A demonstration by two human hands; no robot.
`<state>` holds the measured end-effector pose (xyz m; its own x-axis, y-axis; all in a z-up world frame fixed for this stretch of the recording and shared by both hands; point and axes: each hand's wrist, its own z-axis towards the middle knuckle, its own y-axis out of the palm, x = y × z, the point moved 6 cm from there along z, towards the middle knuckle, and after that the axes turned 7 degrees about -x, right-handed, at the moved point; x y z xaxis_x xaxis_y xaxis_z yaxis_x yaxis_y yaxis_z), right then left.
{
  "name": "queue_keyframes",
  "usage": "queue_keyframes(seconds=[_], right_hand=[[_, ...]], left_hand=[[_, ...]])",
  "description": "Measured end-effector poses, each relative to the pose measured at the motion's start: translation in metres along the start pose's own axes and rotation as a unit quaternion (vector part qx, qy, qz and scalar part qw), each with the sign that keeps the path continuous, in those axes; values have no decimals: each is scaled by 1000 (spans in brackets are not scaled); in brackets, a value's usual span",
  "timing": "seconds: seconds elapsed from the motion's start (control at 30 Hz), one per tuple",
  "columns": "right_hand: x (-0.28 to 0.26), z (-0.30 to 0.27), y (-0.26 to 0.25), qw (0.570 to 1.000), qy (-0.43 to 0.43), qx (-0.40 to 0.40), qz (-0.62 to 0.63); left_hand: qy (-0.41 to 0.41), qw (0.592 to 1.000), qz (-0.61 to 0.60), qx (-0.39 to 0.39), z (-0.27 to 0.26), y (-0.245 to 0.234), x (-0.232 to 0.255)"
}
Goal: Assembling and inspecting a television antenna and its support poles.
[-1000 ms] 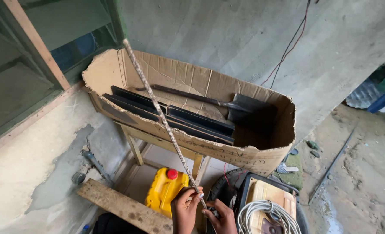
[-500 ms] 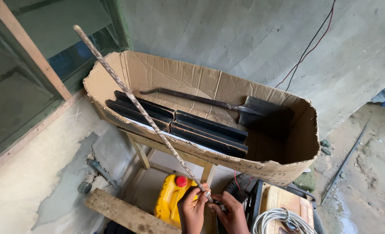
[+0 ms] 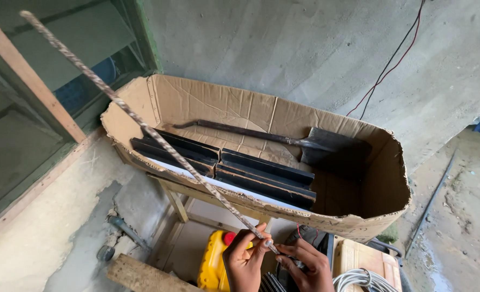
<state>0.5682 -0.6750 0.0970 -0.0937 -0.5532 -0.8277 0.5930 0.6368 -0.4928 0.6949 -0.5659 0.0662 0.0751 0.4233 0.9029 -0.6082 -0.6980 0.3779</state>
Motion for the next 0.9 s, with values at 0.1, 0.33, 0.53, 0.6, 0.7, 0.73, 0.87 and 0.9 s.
queue_keyframes(seconds=[0.1,0.33,0.53,0.6,0.7,0.73,0.87,0.9], right_hand=[[-19,15,-8,999,-43,-6,-11],[-51,78,-35,997,-52,-2,-54],[-62,148,-53,989,-128,-19,-77],[-65,174,-59,988,-124,-15,-92],[-61,208,-62,987,-107,-45,-113],[-59,218,-61,987,-107,-56,-108],[-62,261,-59,984,-134,-60,-100],[-65,271,-58,984,-129,-69,-99]], left_hand=[[57,998,17,4,11,4,19],[53,998,17,14,69,21,46],[81,995,28,44,133,36,52],[52,997,38,38,157,41,52],[69,997,32,-9,189,44,49],[65,997,35,2,199,42,50],[61,996,55,-20,241,41,46],[55,997,45,-14,251,39,44]])
